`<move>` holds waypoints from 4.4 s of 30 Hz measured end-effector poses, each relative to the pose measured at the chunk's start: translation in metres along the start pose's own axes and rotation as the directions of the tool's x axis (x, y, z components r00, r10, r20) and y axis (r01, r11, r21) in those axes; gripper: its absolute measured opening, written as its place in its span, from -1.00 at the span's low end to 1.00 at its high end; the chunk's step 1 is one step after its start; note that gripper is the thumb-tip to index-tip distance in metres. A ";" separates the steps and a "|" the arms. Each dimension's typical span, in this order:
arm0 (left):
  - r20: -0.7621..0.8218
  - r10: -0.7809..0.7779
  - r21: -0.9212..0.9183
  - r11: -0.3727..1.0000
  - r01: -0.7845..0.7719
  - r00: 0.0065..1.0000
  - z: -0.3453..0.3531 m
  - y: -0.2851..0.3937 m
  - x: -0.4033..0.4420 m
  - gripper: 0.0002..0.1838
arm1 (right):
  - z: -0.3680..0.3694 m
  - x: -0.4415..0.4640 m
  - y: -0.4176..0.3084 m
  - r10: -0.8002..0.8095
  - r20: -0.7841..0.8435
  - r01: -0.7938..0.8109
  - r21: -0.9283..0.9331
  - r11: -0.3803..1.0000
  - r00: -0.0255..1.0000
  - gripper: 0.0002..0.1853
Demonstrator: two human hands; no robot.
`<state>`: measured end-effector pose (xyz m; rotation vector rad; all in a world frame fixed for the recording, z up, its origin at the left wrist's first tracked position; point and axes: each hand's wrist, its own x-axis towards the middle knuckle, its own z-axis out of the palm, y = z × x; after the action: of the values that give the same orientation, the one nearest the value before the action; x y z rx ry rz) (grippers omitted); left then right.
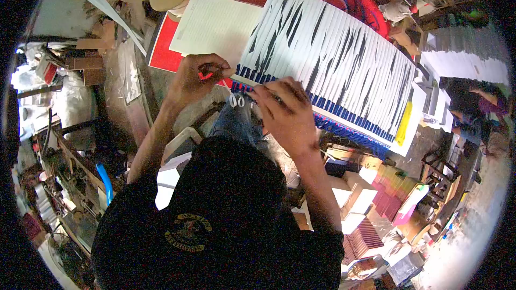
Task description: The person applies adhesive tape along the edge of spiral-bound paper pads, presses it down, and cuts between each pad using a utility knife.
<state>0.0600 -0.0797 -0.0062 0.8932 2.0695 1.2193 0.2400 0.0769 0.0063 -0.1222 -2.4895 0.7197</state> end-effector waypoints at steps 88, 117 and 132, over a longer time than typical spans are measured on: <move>0.714 -0.119 -0.232 0.890 0.393 0.690 -0.151 -0.033 0.060 -0.51 | 0.135 0.131 -0.055 0.773 -0.006 -0.745 0.264 0.613 0.634 -0.65; 0.588 -0.299 -0.310 0.775 0.550 0.752 -0.152 -0.001 0.035 -0.81 | 0.050 0.135 -0.113 0.570 0.210 -0.590 0.042 0.806 0.794 -0.82; 0.154 -0.557 0.089 0.830 0.550 0.816 -0.328 -0.061 0.059 -0.64 | -0.111 -0.120 -0.094 0.958 -0.280 -0.723 -0.675 -0.144 0.071 -0.60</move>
<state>-0.2368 -0.2254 0.0691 0.3406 2.0106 0.7535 0.4061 0.0214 0.0772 -2.4624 -2.4636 0.0665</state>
